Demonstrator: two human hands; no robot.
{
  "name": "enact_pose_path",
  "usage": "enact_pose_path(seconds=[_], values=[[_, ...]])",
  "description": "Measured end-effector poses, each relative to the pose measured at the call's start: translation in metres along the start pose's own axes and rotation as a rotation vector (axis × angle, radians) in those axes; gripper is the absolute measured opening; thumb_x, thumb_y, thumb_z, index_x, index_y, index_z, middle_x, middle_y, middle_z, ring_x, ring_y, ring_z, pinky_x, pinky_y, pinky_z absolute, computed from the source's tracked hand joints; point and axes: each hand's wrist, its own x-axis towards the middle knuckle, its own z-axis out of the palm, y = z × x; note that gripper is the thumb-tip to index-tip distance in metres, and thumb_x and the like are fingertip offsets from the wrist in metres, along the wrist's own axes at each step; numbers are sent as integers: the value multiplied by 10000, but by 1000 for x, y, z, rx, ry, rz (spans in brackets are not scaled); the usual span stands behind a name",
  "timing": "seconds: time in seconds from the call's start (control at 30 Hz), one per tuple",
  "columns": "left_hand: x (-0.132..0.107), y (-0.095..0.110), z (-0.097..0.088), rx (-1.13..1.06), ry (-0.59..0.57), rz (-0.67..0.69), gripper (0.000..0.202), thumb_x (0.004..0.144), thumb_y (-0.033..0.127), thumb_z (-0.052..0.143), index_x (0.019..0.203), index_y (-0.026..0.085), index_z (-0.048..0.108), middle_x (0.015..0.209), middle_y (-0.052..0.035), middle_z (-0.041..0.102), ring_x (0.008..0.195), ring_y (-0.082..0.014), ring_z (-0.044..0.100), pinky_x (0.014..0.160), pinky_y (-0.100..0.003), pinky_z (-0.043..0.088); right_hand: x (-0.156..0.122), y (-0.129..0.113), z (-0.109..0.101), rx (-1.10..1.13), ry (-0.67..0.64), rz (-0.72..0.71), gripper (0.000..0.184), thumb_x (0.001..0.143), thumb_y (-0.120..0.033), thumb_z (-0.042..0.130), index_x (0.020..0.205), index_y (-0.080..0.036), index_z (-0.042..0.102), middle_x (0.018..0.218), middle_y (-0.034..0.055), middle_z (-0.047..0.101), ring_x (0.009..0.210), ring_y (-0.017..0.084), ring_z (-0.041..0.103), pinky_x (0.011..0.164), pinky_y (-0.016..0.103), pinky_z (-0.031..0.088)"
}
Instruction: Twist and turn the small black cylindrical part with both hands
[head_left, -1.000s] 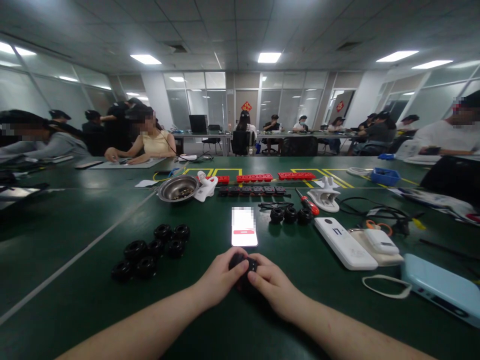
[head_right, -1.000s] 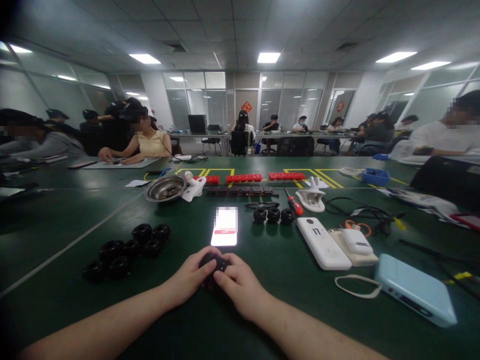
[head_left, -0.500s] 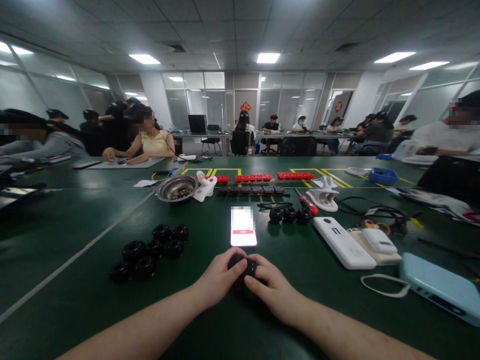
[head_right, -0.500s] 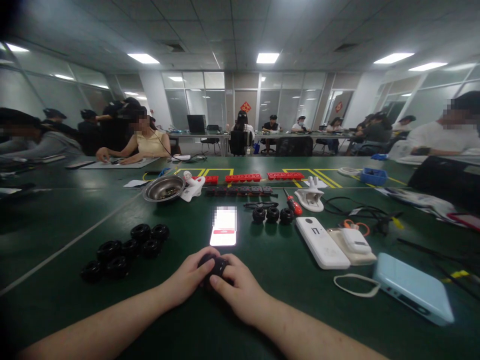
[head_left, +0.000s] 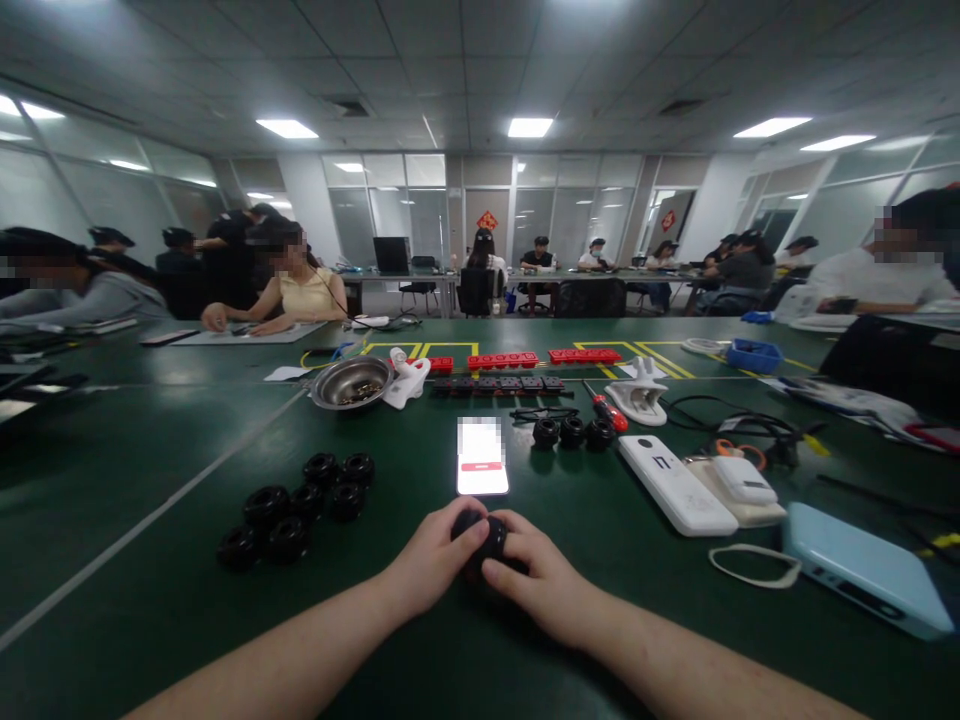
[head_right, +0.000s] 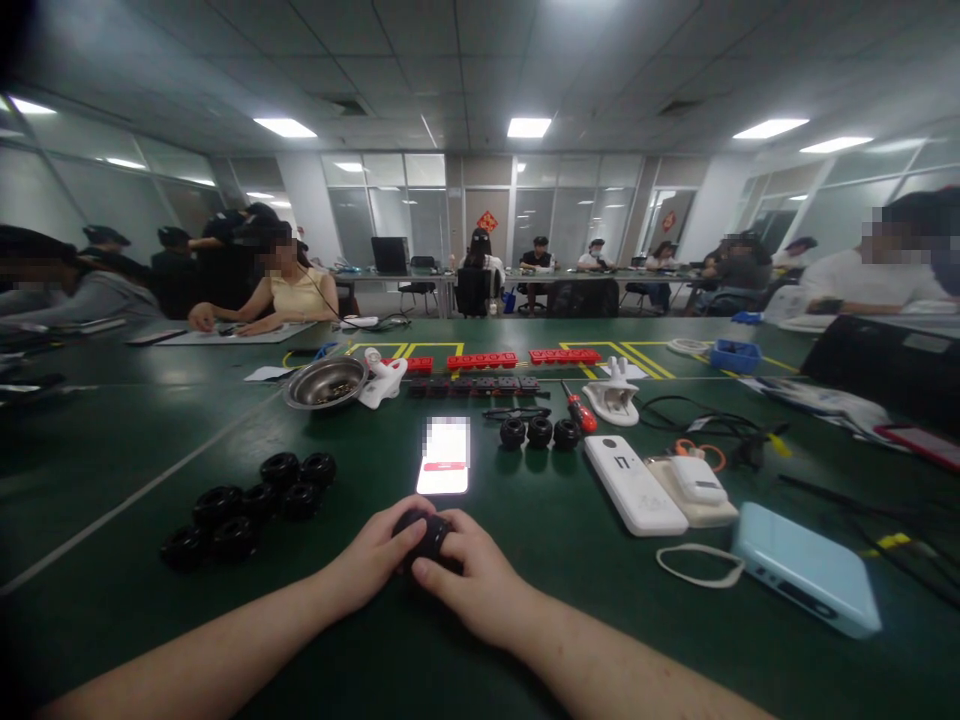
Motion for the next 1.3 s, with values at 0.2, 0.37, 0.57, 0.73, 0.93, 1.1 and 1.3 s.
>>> enact_pose_path(seconds=[0.2, 0.37, 0.57, 0.73, 0.93, 1.1, 1.3], values=[[3, -2, 1, 4, 8, -30, 304, 783, 441, 435, 894, 163, 485, 729, 14, 508, 561, -98, 512, 456, -190, 383, 1, 0, -1, 61, 22, 12, 458, 887, -432, 270, 844, -172, 644, 981, 52, 465, 900, 159, 484, 826, 284, 396], [4, -4, 1, 15, 25, -38, 311, 775, 454, 436, 888, 168, 481, 707, 24, 502, 527, -89, 499, 444, -190, 377, 4, 1, 0, 9, 31, 31, 449, 867, -458, 308, 815, -178, 655, 979, 58, 479, 904, 165, 481, 840, 290, 386], [3, -1, 0, 33, 50, -13, 318, 775, 459, 430, 879, 166, 494, 764, 1, 498, 621, -113, 487, 477, -195, 390, 3, 3, 1, -22, 18, 51, 295, 779, -442, 508, 779, -194, 668, 1073, 51, 464, 949, 187, 478, 840, 309, 392], [1, 2, 1, 4, 24, -17, 324, 781, 461, 413, 882, 162, 483, 748, 4, 504, 591, -109, 490, 491, -210, 395, 1, -1, -1, 12, 5, 8, 333, 824, -437, 436, 876, -189, 653, 1038, 53, 465, 950, 176, 475, 852, 297, 381], [2, -2, 1, -17, 8, -31, 323, 783, 457, 420, 904, 163, 475, 721, 12, 496, 550, -101, 497, 463, -207, 403, 2, -3, -3, 65, 0, -6, 451, 881, -434, 288, 840, -184, 660, 1003, 50, 476, 962, 169, 466, 865, 284, 369], [3, -3, 0, -6, 19, -32, 308, 783, 447, 429, 892, 165, 482, 758, 7, 494, 561, -97, 491, 471, -205, 403, 5, 1, -1, 18, 0, 52, 377, 829, -464, 403, 840, -197, 670, 1032, 53, 464, 926, 180, 479, 839, 301, 384], [2, -1, 0, 7, 50, -32, 338, 770, 473, 424, 877, 159, 485, 753, 5, 480, 593, -104, 462, 458, -193, 382, 4, 2, 2, -17, 25, 64, 277, 753, -418, 554, 777, -171, 676, 1065, 66, 464, 953, 197, 476, 838, 314, 383]])
